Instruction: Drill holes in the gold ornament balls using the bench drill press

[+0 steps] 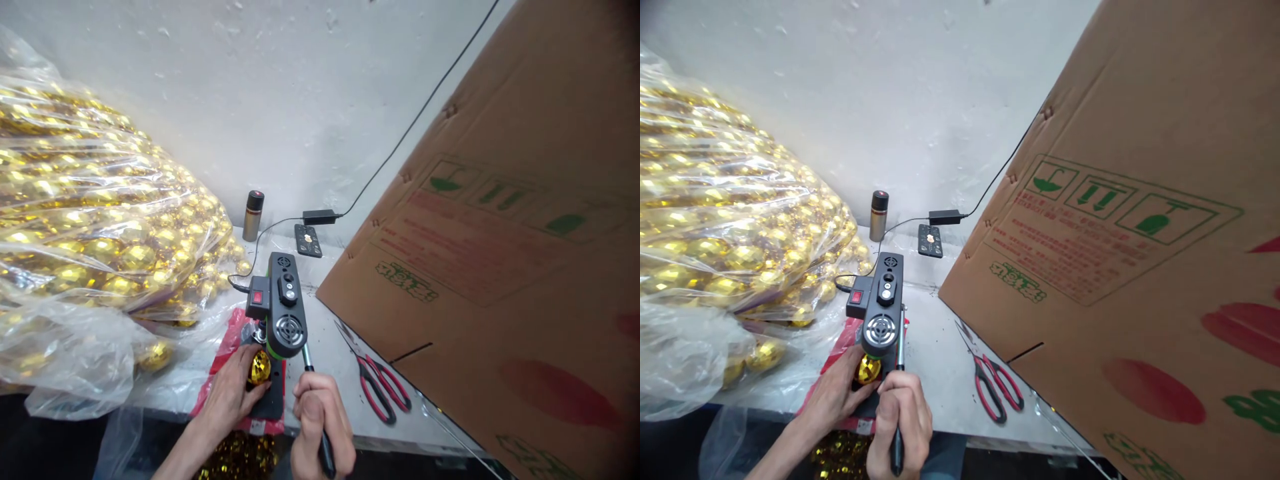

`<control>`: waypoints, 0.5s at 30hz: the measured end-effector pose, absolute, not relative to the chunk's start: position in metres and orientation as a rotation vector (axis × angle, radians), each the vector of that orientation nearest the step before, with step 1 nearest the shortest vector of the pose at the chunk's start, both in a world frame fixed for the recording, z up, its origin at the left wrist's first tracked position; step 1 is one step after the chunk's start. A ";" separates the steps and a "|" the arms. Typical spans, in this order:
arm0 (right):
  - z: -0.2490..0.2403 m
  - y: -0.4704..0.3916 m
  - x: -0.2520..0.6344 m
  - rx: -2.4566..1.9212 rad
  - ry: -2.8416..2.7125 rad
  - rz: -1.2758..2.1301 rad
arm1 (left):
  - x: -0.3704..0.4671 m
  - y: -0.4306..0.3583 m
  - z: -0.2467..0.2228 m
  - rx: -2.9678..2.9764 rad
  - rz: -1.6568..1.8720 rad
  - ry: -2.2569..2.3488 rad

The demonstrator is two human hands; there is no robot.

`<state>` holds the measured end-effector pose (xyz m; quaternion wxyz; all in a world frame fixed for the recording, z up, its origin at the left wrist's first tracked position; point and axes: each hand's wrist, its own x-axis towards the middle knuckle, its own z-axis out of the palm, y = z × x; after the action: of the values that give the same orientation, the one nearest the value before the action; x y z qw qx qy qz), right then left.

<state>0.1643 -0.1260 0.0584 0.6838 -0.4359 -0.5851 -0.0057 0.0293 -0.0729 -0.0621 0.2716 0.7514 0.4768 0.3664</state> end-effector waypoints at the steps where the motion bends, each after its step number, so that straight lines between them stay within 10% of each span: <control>1: 0.059 -0.126 0.163 -0.993 -1.289 0.002 | 0.029 -0.073 -0.062 2.048 0.967 1.275; 15: 0.067 -0.138 0.151 -1.077 -1.177 0.135 | 0.045 -0.068 -0.072 1.959 0.951 1.306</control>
<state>0.1511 -0.1378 0.0668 0.6962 -0.4828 -0.5278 0.0604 0.0449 -0.0682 -0.0716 0.2966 0.7369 0.4910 0.3578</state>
